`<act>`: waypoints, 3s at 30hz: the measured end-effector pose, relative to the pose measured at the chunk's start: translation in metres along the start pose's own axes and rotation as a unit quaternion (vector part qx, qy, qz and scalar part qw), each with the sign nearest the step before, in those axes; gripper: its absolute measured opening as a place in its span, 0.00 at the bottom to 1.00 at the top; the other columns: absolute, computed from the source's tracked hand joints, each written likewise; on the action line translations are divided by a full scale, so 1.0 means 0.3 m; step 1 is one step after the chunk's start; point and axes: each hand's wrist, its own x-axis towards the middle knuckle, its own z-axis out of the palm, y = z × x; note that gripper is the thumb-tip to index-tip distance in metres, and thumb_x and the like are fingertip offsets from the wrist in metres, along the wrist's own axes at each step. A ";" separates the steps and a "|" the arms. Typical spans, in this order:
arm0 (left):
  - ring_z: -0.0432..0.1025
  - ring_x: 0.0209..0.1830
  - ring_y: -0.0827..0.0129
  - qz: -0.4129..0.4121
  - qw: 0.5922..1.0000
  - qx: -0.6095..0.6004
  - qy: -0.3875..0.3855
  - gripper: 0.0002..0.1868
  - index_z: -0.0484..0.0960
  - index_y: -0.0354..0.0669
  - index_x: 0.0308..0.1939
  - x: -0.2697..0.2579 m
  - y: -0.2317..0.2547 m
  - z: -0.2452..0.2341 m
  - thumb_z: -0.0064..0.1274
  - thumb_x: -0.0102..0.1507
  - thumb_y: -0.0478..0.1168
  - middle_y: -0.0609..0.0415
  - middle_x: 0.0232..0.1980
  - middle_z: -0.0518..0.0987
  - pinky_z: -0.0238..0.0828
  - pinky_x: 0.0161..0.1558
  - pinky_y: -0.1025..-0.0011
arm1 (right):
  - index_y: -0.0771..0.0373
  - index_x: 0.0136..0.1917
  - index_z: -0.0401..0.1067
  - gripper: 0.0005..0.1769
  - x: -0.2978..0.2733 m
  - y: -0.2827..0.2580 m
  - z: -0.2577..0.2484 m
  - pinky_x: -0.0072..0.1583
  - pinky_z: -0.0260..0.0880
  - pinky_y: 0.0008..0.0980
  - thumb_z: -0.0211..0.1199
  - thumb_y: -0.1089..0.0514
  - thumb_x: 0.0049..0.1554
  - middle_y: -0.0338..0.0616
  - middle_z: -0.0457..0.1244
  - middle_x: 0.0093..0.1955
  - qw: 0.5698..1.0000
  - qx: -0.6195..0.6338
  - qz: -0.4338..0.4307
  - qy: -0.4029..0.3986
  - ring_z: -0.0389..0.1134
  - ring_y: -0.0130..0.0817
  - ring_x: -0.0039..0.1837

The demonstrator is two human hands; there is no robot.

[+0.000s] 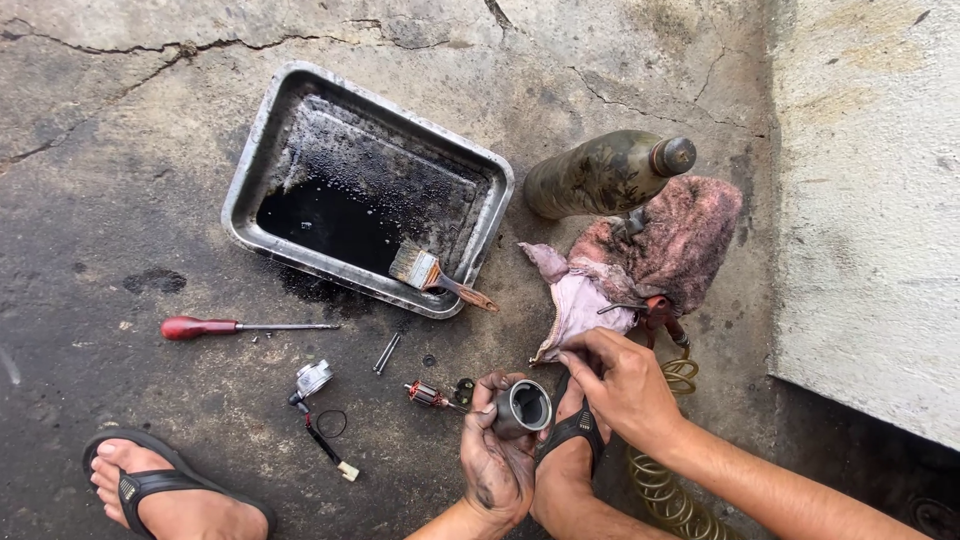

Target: The person cleans small mechanical parts, likely from a motor, by pouring liquid from a plastic bottle into a metal tray and scrubbing the components with a brush. They also use a screwdriver to manipulate the parts and a rag to wipe them.

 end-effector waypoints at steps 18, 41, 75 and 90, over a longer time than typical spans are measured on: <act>0.75 0.49 0.59 0.059 0.996 0.027 -0.066 0.22 0.67 0.41 0.59 -0.013 -0.003 0.009 0.39 0.62 0.43 0.47 0.56 0.75 0.75 0.43 0.63 | 0.67 0.55 0.73 0.14 -0.032 0.004 0.063 0.47 0.75 0.24 0.65 0.65 0.55 0.41 0.72 0.43 0.960 0.212 0.159 -0.093 0.72 0.20 0.44; 0.70 0.46 0.77 0.130 0.928 0.286 -0.200 0.18 0.71 0.36 0.58 0.001 -0.086 -0.090 0.58 0.67 0.28 0.55 0.54 0.73 0.68 0.41 0.79 | 0.69 0.68 0.62 0.23 -0.040 0.052 0.064 0.44 0.69 0.26 0.51 0.56 0.62 0.46 0.68 0.39 0.865 0.495 0.053 -0.051 0.68 0.27 0.40; 0.78 0.26 0.58 0.039 0.572 0.702 -0.423 0.18 0.76 0.39 0.52 0.035 0.094 0.027 0.56 0.63 0.45 0.52 0.27 0.79 0.73 0.32 0.65 | 0.60 0.63 0.69 0.21 -0.016 0.073 0.020 0.43 0.70 0.31 0.52 0.60 0.57 0.44 0.70 0.32 0.985 0.138 0.102 -0.036 0.70 0.27 0.37; 0.63 0.20 0.69 -0.330 0.918 0.000 -0.221 0.40 0.64 0.32 0.77 0.015 0.067 0.025 0.45 0.62 0.46 0.56 0.21 0.65 0.61 0.29 0.74 | 0.65 0.65 0.71 0.24 0.008 0.133 -0.008 0.44 0.68 0.26 0.51 0.55 0.58 0.41 0.66 0.34 0.958 0.248 0.133 -0.048 0.66 0.25 0.39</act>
